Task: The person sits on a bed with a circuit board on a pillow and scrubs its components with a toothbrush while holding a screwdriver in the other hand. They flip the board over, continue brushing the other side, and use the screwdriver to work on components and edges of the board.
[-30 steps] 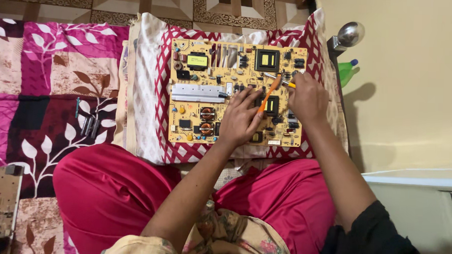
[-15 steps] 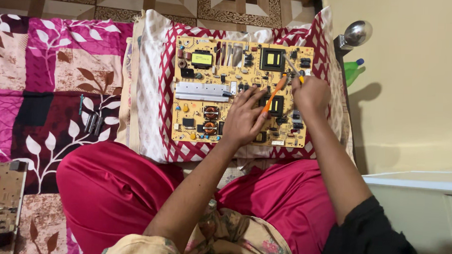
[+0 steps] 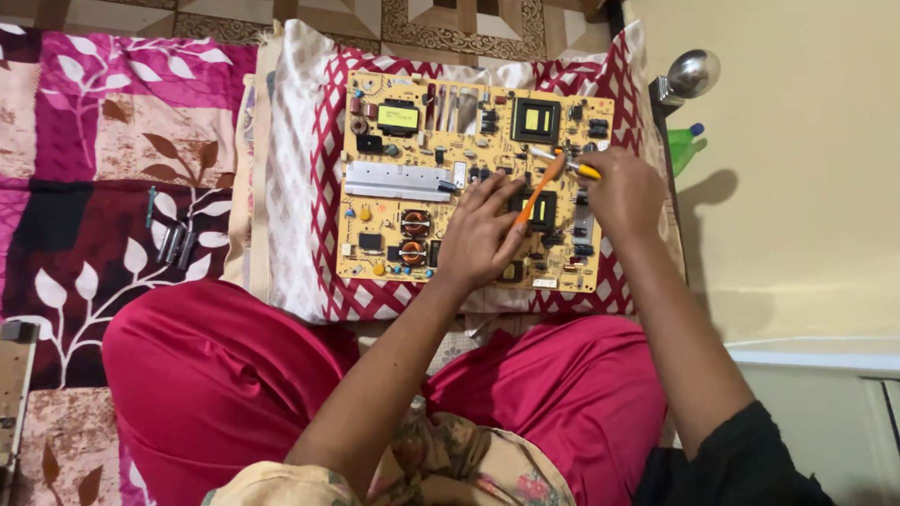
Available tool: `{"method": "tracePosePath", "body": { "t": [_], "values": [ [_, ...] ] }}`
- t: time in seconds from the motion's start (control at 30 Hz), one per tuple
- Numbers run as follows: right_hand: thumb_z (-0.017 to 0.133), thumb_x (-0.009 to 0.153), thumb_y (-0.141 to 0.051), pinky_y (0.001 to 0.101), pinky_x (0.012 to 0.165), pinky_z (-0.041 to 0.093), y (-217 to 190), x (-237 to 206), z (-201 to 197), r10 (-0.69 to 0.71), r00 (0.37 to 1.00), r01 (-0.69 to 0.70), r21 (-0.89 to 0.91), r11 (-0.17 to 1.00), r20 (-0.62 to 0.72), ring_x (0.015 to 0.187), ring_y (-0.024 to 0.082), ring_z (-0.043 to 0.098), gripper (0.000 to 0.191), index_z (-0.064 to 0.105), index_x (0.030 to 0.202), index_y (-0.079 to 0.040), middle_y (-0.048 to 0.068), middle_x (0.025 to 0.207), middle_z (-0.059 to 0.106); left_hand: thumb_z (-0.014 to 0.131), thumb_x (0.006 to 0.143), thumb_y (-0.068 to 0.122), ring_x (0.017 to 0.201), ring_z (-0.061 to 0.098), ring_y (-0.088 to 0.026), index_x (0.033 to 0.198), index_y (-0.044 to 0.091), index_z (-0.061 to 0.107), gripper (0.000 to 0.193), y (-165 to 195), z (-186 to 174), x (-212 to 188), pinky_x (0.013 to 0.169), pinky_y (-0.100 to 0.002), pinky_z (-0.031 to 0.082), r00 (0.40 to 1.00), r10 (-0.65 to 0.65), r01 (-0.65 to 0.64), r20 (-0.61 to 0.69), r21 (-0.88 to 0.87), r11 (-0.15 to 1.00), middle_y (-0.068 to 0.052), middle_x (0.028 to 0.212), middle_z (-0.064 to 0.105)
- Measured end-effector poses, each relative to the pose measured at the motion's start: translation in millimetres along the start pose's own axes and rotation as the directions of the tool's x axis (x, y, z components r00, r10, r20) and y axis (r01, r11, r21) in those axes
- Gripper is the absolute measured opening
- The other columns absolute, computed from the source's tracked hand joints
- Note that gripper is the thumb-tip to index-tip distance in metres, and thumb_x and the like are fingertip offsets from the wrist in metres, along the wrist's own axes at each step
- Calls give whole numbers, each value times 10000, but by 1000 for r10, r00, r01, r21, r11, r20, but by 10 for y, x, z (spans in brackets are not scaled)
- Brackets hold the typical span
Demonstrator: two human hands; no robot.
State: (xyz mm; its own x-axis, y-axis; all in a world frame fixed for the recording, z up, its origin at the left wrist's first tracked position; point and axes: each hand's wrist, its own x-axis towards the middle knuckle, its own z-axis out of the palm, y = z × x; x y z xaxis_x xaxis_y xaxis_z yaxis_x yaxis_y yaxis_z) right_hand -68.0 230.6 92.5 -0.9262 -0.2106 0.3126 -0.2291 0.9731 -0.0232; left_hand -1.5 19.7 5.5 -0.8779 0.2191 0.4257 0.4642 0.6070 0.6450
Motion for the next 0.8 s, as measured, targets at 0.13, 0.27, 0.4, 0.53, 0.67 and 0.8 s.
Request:
{"method": "tracePosePath", "body": {
  "t": [0.13,0.27,0.4,0.53,0.67,0.8],
  "values": [
    [810,828,-10,328,616,574,41,-10,163,-179,968,166,-84,982,-174,703,183,721,249,824,1032,-152,72,936,787,403,1010,391,1496,371,-326,1075,130,800,479,18,-43,5,1268,-546,231,1000,19,-19,-21,-7,1000,-87,1546,511],
    [723,880,74,287,414,517,67,-61,250,-175,977,159,-132,978,-120,570,171,693,242,803,1066,-59,143,915,774,445,1008,371,1503,369,-323,1035,120,798,434,31,-54,-3,1268,-547,236,999,19,-19,-26,-12,1000,-77,1558,510],
    [689,842,72,310,480,539,44,-100,298,-226,959,194,-185,964,-171,610,193,700,211,767,1025,2,163,951,763,484,994,340,1506,376,-317,1013,113,796,386,44,-86,-11,1271,-548,240,999,29,-30,-28,-19,999,-73,1564,511],
    [703,888,23,296,416,504,52,-65,338,-222,964,194,-187,963,-148,568,184,676,137,763,1012,14,189,914,741,494,995,340,1511,370,-320,993,110,795,379,52,-115,-16,1270,-550,239,999,19,-20,-26,-28,999,-72,1556,516],
    [686,910,13,295,406,497,68,-74,361,-193,977,172,-208,963,-86,535,179,661,117,773,987,-1,168,880,731,468,1006,335,1511,356,-329,957,136,798,388,38,-84,1,1268,-563,226,1000,14,-14,-1,-14,1000,-66,1558,511],
    [713,1012,-197,440,504,525,-22,-12,337,91,986,-88,-28,996,137,548,264,689,235,776,888,-8,177,796,719,466,1008,336,1515,364,-327,957,135,796,390,34,-59,-20,1278,-555,231,1000,7,-7,-4,19,1000,-64,1558,515]
  ]
}}
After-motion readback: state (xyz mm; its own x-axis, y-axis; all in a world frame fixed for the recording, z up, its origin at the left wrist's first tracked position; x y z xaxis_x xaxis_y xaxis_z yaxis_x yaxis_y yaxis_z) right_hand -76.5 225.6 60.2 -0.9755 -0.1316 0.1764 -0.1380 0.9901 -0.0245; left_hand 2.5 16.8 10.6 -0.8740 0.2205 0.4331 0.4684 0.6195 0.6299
